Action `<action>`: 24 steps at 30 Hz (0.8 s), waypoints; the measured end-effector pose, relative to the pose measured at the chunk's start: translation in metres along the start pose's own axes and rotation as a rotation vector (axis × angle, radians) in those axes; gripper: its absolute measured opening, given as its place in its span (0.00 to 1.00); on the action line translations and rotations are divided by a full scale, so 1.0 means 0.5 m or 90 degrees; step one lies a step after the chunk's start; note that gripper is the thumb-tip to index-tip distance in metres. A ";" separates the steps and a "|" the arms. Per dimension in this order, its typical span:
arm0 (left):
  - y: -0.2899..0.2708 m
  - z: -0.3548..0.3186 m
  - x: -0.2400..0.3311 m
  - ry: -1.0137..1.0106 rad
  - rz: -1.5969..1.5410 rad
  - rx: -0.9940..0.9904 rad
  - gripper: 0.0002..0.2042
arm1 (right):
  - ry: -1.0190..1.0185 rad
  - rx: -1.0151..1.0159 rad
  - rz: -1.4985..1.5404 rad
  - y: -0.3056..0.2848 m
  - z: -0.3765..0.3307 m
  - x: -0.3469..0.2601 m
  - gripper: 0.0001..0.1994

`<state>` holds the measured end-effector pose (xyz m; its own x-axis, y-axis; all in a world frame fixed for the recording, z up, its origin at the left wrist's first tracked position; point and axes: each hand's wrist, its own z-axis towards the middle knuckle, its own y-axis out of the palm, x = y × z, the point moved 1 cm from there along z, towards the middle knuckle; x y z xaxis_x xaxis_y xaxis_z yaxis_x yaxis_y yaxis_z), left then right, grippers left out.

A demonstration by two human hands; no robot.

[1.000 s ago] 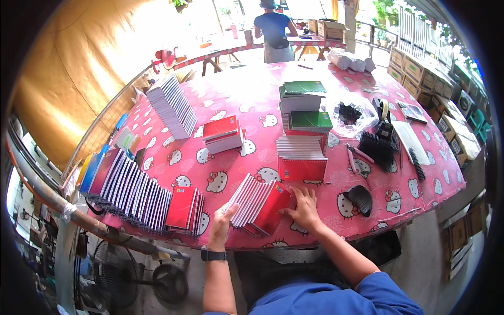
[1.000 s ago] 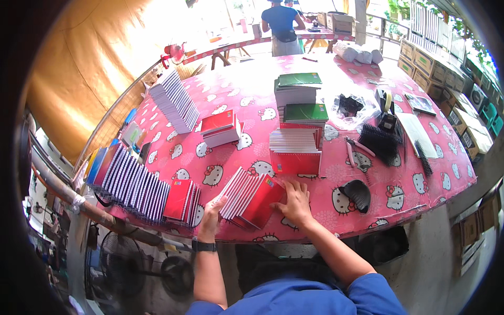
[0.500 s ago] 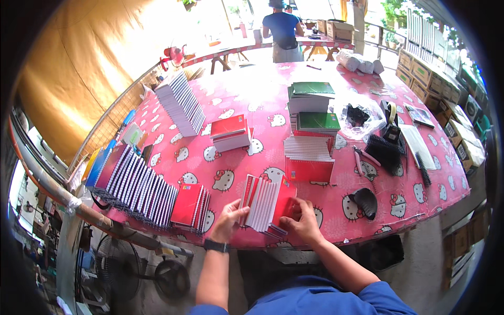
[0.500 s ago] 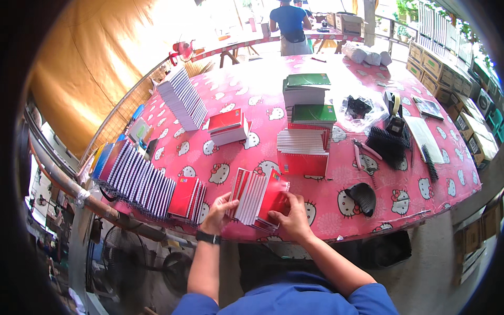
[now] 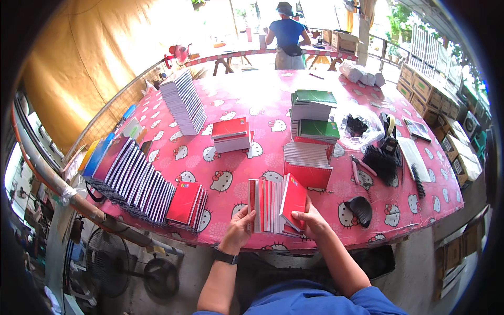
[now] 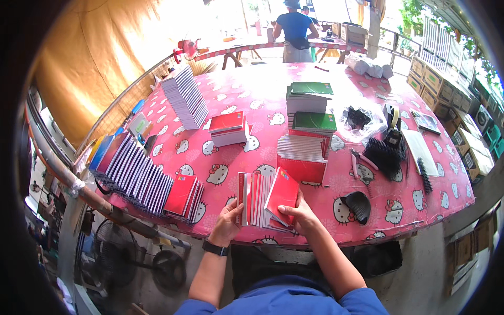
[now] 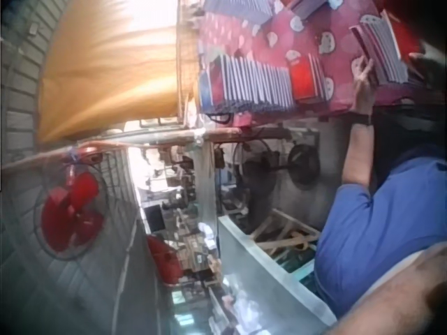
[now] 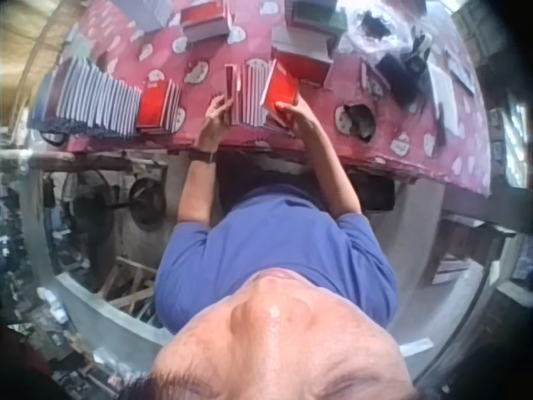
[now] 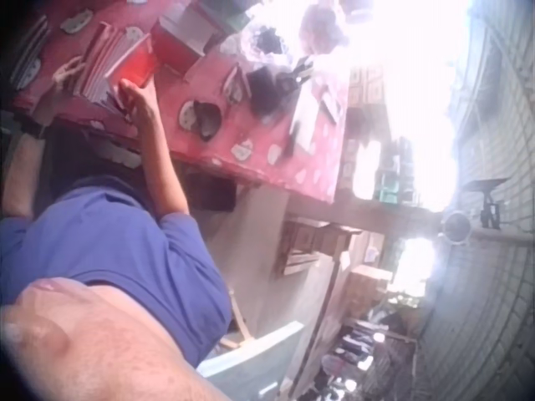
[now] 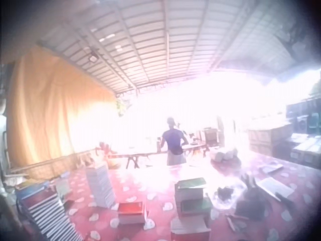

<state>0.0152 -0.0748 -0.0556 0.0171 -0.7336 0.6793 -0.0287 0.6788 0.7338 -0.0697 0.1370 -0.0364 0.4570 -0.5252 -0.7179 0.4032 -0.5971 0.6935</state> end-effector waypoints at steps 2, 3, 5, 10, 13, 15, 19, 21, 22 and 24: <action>-0.008 0.001 -0.001 -0.019 -0.024 0.008 0.13 | 0.101 -0.062 0.040 -0.018 0.004 -0.001 0.47; -0.012 0.001 -0.004 -0.017 -0.041 -0.005 0.13 | 0.099 -0.062 0.039 -0.023 0.005 -0.001 0.47; -0.001 0.004 0.000 -0.019 -0.057 -0.024 0.13 | 0.100 -0.084 0.084 -0.035 0.003 -0.002 0.41; 0.054 0.007 0.013 0.003 -0.089 0.043 0.15 | 0.142 -0.085 0.227 -0.081 0.001 -0.007 0.35; 0.006 0.013 0.010 0.017 -0.074 0.062 0.14 | 0.100 -0.108 0.192 -0.049 0.003 -0.021 0.36; 0.048 0.012 0.027 0.017 -0.065 0.014 0.14 | 0.088 -0.102 0.147 -0.043 0.008 -0.048 0.36; 0.086 0.032 0.019 0.034 0.012 -0.096 0.12 | 0.111 -0.122 0.027 -0.026 0.029 -0.094 0.30; 0.066 0.038 0.018 0.055 0.073 -0.057 0.12 | 0.095 -0.132 -0.067 -0.004 0.035 -0.122 0.32; 0.047 0.043 0.013 0.073 0.130 -0.015 0.12 | 0.088 -0.148 -0.111 -0.004 0.043 -0.133 0.33; -0.016 0.049 0.039 0.224 0.272 0.119 0.12 | 0.024 -0.153 -0.208 0.025 0.043 -0.178 0.41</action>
<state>-0.0088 -0.0956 -0.0485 0.2958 -0.3199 0.9001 -0.2811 0.8714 0.4021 -0.1224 0.1631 0.0347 0.3004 -0.3064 -0.9033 0.7037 -0.5681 0.4267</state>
